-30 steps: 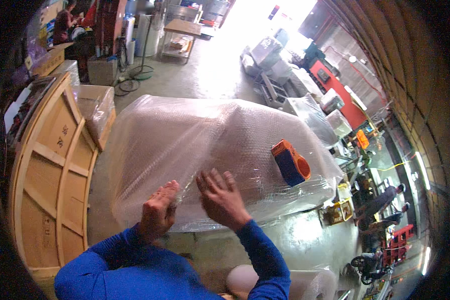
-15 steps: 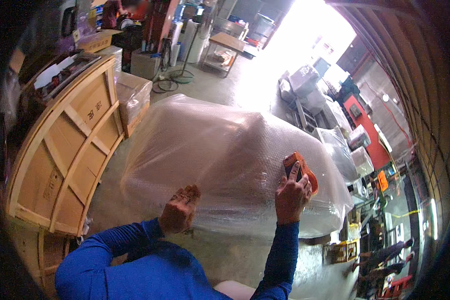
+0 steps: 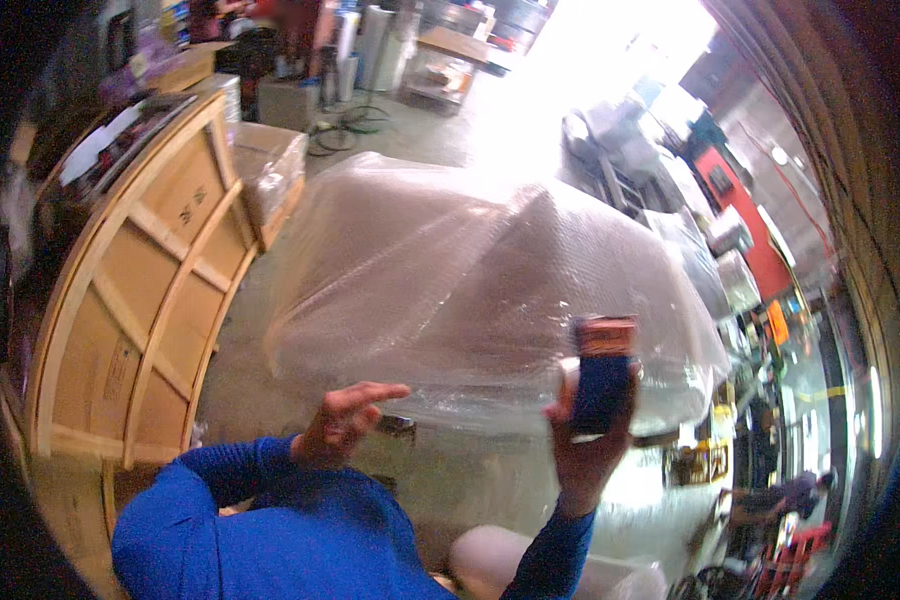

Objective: The person wraps a large rectangular item with bubble wrap in a warehouse. They pull the bubble wrap over the item, smooth it, and secure it with packing tape using a handheld dispenser, then reposition the item to continue wrapping.

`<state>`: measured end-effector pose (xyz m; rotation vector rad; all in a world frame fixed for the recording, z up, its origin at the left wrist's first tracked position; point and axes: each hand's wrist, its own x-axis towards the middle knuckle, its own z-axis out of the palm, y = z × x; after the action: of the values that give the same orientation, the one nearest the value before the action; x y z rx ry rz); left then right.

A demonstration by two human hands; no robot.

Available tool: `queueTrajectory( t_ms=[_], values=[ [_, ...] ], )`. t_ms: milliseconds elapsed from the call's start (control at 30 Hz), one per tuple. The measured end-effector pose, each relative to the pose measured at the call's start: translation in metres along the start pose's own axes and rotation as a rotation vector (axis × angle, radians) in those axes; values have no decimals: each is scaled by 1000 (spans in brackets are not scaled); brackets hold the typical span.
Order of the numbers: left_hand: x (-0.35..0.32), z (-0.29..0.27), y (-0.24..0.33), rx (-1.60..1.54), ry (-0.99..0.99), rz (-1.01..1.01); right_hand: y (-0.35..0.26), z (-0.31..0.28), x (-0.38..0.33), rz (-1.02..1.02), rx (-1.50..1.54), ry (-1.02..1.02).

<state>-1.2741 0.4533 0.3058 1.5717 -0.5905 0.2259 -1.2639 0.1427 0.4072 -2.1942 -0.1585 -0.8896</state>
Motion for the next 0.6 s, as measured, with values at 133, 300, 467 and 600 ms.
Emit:
queueTrajectory(
  t_ms=[133,300,467,600],
  values=[
    [13,-40,5,-599,-175,-578,-65,26,-64,-187,-129,-262],
    [27,-84,-2,-826,-362,-844,-124,76,-94,-150,-49,-504],
    [29,-110,-21,-769,-345,-861,-146,106,-106,-142,-143,-505],
    [45,-118,-27,-590,-310,-690,-160,107,-104,-127,-231,-524]
  ],
)
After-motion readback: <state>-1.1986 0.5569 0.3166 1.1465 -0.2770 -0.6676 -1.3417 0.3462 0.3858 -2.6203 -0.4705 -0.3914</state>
